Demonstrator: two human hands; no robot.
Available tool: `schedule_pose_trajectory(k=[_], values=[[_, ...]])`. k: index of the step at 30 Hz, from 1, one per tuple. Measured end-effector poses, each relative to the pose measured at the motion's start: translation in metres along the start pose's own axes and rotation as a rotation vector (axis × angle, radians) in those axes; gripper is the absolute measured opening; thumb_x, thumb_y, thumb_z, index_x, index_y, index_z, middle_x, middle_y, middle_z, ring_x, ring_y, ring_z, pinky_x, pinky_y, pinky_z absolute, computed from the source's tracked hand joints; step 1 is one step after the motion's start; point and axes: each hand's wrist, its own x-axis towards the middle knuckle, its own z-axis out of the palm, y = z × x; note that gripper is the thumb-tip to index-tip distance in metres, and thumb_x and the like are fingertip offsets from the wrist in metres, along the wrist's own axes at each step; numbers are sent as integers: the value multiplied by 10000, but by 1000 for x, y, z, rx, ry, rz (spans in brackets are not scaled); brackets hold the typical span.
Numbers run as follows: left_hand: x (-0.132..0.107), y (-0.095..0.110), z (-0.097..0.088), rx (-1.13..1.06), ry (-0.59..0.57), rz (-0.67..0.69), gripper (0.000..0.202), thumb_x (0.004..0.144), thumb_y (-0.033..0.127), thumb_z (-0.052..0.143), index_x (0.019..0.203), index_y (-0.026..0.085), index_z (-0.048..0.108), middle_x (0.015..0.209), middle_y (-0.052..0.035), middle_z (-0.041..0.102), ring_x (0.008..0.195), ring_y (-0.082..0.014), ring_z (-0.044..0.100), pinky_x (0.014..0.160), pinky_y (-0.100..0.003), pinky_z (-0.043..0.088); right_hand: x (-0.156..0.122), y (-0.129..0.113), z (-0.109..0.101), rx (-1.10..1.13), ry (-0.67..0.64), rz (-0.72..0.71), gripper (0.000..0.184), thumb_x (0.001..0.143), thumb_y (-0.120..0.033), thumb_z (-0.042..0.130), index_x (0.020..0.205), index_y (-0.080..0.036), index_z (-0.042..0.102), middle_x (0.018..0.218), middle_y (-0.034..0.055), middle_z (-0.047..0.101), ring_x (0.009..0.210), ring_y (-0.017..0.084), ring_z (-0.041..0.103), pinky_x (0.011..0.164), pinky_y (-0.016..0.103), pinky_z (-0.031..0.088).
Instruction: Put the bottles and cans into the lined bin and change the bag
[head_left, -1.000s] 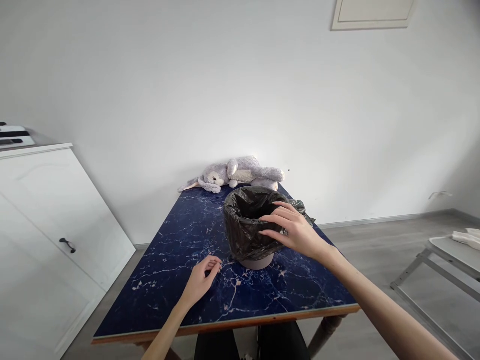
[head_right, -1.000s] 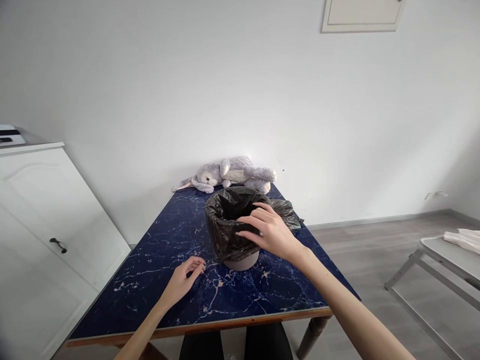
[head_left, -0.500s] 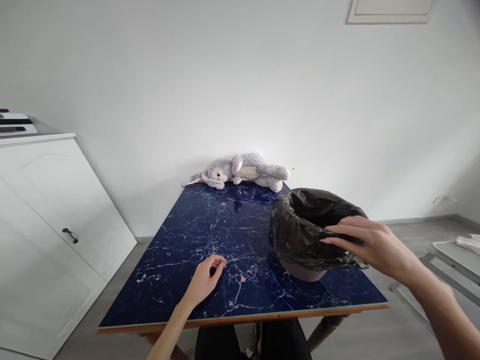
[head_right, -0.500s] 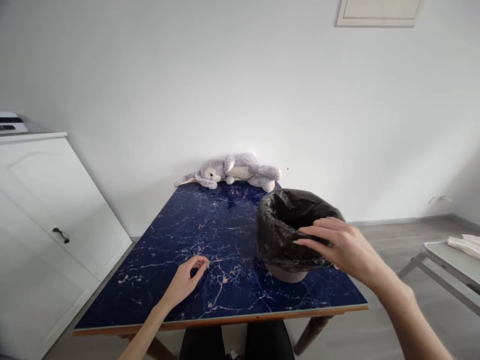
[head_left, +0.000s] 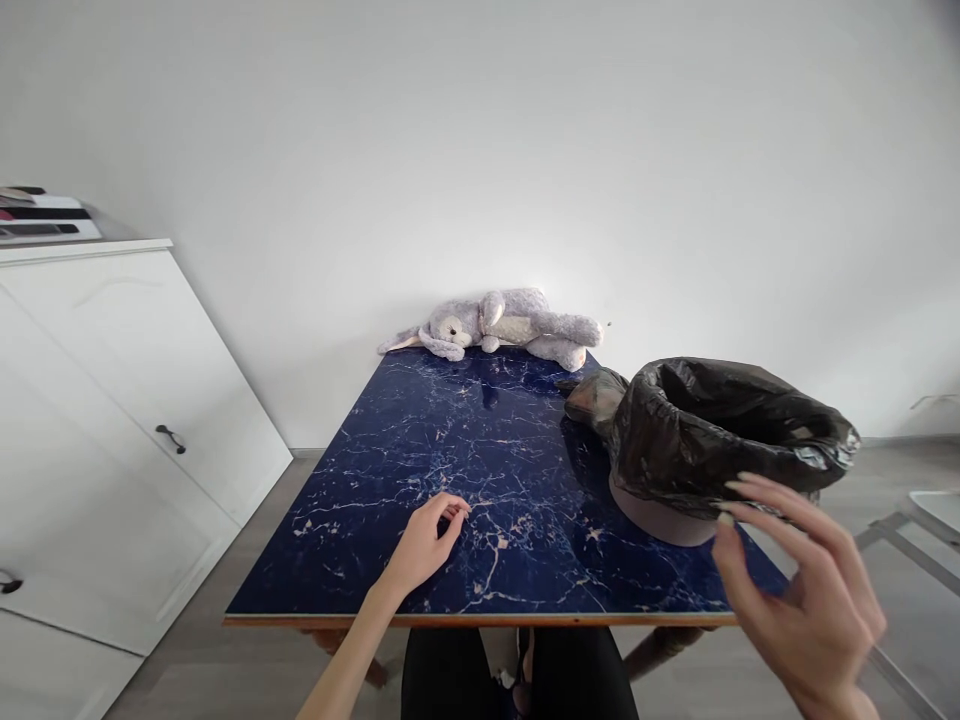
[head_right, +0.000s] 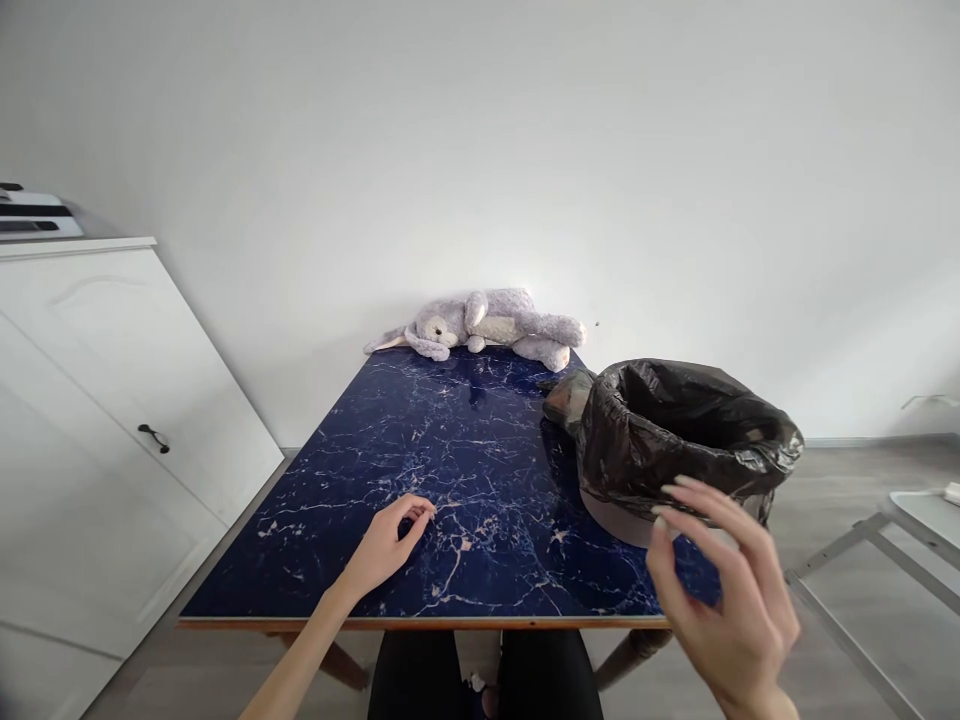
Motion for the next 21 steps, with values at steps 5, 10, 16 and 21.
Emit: schedule_pose_trajectory(k=[5,10,16,21], values=[[-2,2,1,25,-7,9,239,1078,426,479,1107,289,673,1123,-45,725,1027,-220,700,972,-384,562,-41,-3,40,269,-481,201,206,1026,-211,600,1205,-275,681,1159,84,731,997,240,737,843,357,611],[-3,2,3,8,0,12,231,1084,413,475,1114,294,671,1126,-49,721,1041,-225,695,970,-391,564,-86,10,89,401,-827,511,277,1075,-452,527,1239,-287,676,1066,58,758,869,202,736,738,293,611],[-3,3,5,9,-1,-12,218,1085,405,483,1124,295,667,1130,-41,708,1041,-217,692,990,-390,552,-108,8,98,316,-818,524,332,1090,-491,474,1275,-303,676,1215,85,707,941,212,717,814,337,609],[-3,4,4,8,-18,-35,237,1092,411,461,1130,291,661,1149,-56,704,1075,-233,678,1000,-405,548,-112,2,102,106,-741,347,307,1079,-468,509,1276,-315,687,1302,107,645,1247,323,634,1023,512,565]])
